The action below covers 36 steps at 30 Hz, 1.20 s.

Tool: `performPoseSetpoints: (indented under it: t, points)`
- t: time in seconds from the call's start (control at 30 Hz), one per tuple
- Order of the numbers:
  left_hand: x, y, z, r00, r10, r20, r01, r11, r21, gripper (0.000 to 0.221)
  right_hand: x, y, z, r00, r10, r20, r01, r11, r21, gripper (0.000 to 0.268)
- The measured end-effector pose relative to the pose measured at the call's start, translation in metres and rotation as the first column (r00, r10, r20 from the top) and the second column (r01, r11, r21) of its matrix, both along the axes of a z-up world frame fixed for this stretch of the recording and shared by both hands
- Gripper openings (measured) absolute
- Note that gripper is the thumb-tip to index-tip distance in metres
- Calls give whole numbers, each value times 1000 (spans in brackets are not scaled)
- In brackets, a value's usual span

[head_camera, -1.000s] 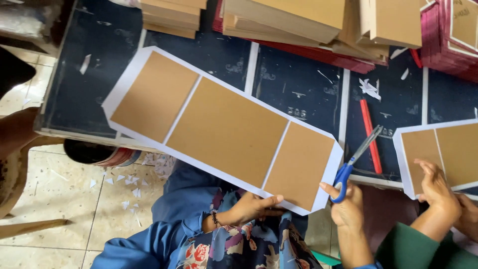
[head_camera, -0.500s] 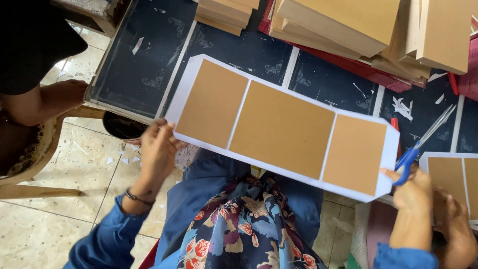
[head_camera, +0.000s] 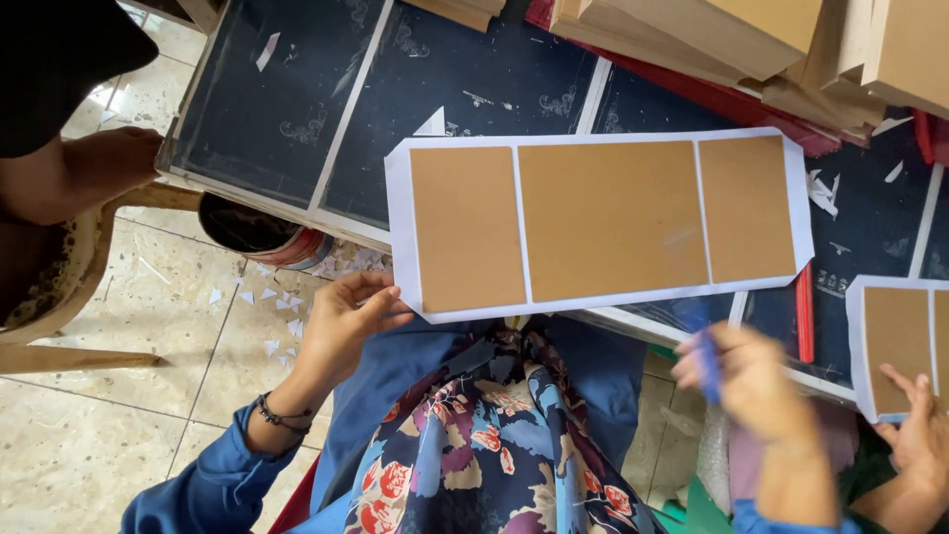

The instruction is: The person assembles book covers by applying cardboard pieces to a large white adhesive sheet, smoothing them with a red tool, and then trimming the edges with scissors.

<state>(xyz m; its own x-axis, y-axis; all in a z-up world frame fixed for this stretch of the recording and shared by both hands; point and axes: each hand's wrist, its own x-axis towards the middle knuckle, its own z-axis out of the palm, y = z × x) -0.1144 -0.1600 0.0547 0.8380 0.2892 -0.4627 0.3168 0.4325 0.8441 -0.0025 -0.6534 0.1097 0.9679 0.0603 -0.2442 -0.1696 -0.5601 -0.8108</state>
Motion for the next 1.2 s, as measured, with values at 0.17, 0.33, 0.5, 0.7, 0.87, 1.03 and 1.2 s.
performPoseSetpoints:
  t: [0.17,0.33,0.5,0.7,0.87,1.03,1.2]
  points:
    - [-8,-10,-6,996,-20,-86,2,977,-212,16,-64,77,-41,566,618,-545,-555,775,303,44]
    - [-6,-7,-22,1000,19,-12,-21,983,-183,17,-67,107,-69,540,655,-529,-541,751,378,29]
    - [10,-1,-9,999,36,29,-33,995,-96,21,-62,124,-24,562,601,-568,-508,793,336,27]
    - [29,-20,6,988,-4,156,-20,988,155,26,-46,126,4,746,608,-271,-312,679,665,40]
    - [18,-65,23,966,257,-23,-256,942,-218,44,-21,72,1,979,201,-41,-135,782,609,35]
    - [16,9,-66,951,301,68,-298,953,-51,31,-13,11,29,996,-49,77,-5,810,587,26]
    - [50,93,-27,845,500,191,-486,866,-118,34,-13,-36,33,976,-156,149,45,825,563,22]
